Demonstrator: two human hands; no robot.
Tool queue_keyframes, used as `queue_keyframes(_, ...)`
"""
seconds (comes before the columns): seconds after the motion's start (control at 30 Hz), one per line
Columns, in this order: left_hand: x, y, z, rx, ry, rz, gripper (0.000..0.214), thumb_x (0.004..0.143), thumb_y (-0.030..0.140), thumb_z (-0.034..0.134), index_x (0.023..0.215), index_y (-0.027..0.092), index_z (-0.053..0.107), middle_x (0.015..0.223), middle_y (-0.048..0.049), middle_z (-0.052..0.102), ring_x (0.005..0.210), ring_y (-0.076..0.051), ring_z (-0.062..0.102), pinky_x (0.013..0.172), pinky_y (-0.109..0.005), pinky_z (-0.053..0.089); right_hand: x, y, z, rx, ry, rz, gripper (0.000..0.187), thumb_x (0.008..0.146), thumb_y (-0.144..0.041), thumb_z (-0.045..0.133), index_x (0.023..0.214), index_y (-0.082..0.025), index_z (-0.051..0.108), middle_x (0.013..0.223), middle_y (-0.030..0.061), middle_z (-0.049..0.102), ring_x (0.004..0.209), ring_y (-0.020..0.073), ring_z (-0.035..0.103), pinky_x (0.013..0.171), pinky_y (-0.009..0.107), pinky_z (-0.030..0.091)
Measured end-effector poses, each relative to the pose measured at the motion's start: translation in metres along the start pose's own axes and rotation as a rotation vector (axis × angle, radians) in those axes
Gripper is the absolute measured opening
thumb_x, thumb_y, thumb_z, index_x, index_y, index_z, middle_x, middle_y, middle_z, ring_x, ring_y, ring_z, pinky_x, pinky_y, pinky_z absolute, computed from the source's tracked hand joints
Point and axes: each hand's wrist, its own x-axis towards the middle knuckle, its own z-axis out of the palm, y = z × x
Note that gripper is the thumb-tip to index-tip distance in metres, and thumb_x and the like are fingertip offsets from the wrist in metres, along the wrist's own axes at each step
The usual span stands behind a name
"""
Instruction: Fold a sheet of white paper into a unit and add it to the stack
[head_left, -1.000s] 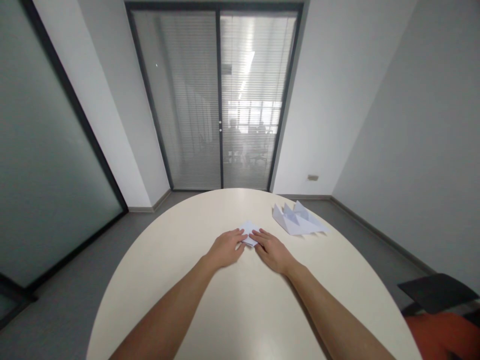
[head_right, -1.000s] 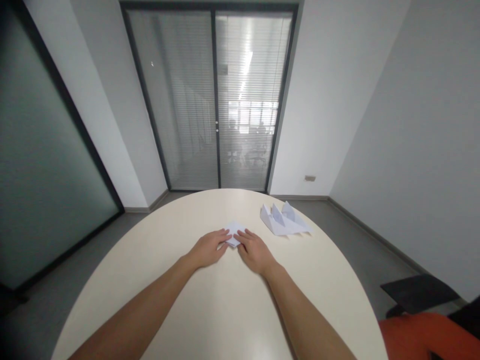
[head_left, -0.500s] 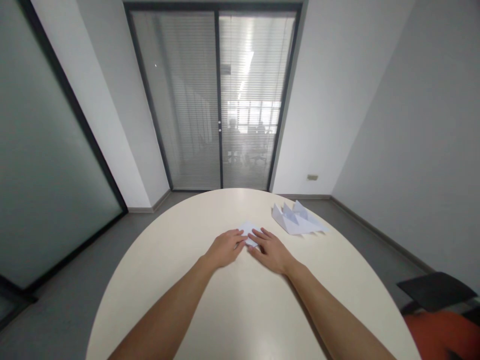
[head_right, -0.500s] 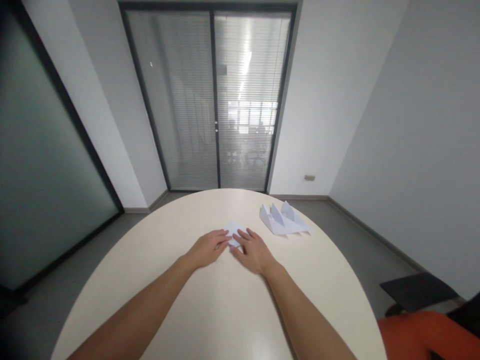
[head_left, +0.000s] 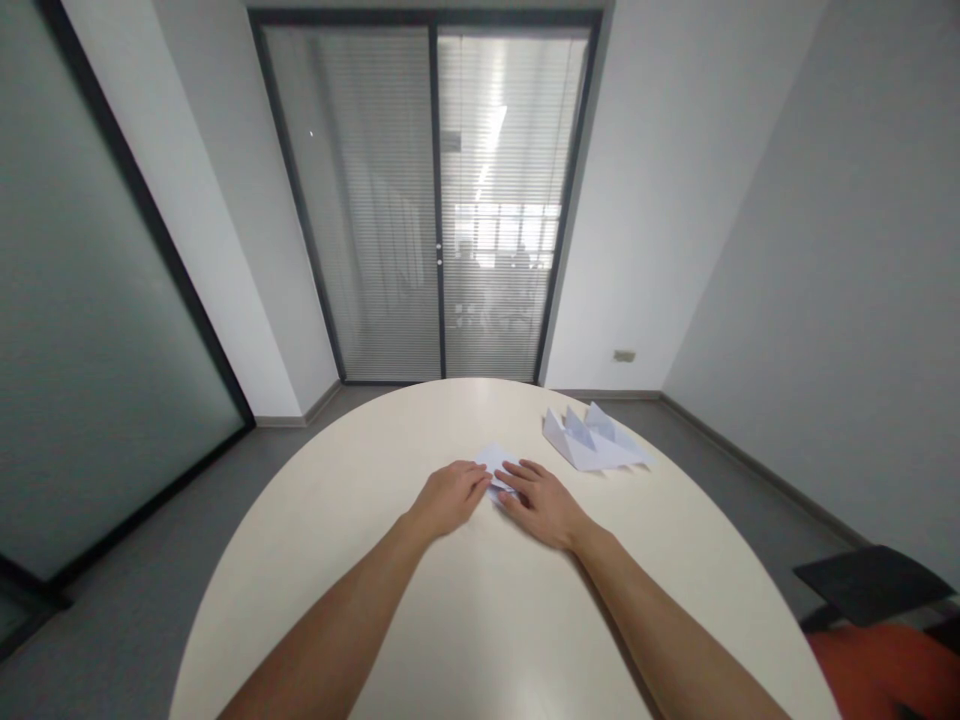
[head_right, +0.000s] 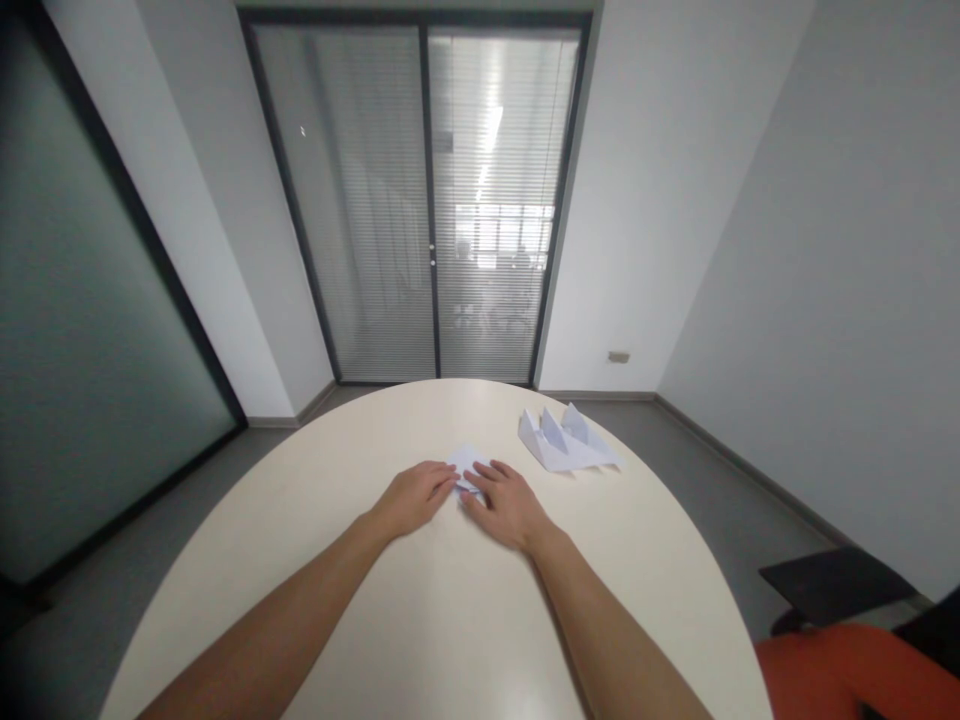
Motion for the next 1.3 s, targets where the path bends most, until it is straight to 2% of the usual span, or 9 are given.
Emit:
queue_keyframes(0.13,0.001,0.002,-0.001,0.017,-0.003,-0.005,0.036,0.103,0.036,0.037,0.112,0.022,0.069,0.111,-0.0065,0.073,0.106,-0.021,0.064,0.096,-0.034,0.049,0.001,0.0,0.0,0.013,-0.014,0.023,0.041,0.102,-0.042,0.04,0.133,-0.025,0.062,0.135,0.0078,0.062,0.131,0.0245,0.053,0.112,0.052,0.039)
queue_keyframes(0.43,0.0,0.004,-0.005,-0.001,-0.012,-0.021,0.036,0.103,0.037,0.037,0.109,0.022,0.069,0.108,-0.0069,0.072,0.103,-0.021,0.063,0.094,-0.034,0.048,0.003,0.001,0.0,0.023,0.024,0.043,0.047,0.104,-0.045,0.032,0.123,-0.024,0.069,0.127,0.0088,0.068,0.121,0.0244,0.059,0.106,0.049,0.042)
queue_keyframes(0.6,0.001,0.005,-0.006,-0.005,-0.012,-0.02,0.036,0.103,0.036,0.037,0.106,0.022,0.07,0.105,-0.0067,0.073,0.101,-0.021,0.063,0.093,-0.034,0.048,0.003,0.0,0.0,0.017,0.028,0.053,0.045,0.103,-0.044,0.034,0.124,-0.025,0.069,0.127,0.0077,0.068,0.121,0.0243,0.059,0.107,0.048,0.042)
queue_keyframes(0.87,-0.001,0.005,-0.005,0.003,-0.002,-0.001,0.029,0.1,0.033,0.044,0.109,0.022,0.07,0.111,-0.0065,0.072,0.105,-0.022,0.063,0.094,-0.034,0.049,0.004,-0.006,-0.002,-0.026,0.004,0.146,0.036,0.095,-0.034,0.048,0.12,-0.023,0.072,0.127,0.0071,0.068,0.119,0.0262,0.06,0.105,0.046,0.045)
queue_keyframes(1.3,-0.002,0.002,-0.002,0.039,-0.002,0.009,0.026,0.096,0.032,0.052,0.113,0.022,0.069,0.115,-0.005,0.071,0.109,-0.021,0.062,0.098,-0.034,0.048,0.004,-0.011,-0.006,-0.005,-0.063,0.167,0.041,0.093,-0.029,0.046,0.127,-0.02,0.067,0.135,0.009,0.063,0.129,0.0239,0.054,0.114,0.045,0.036)
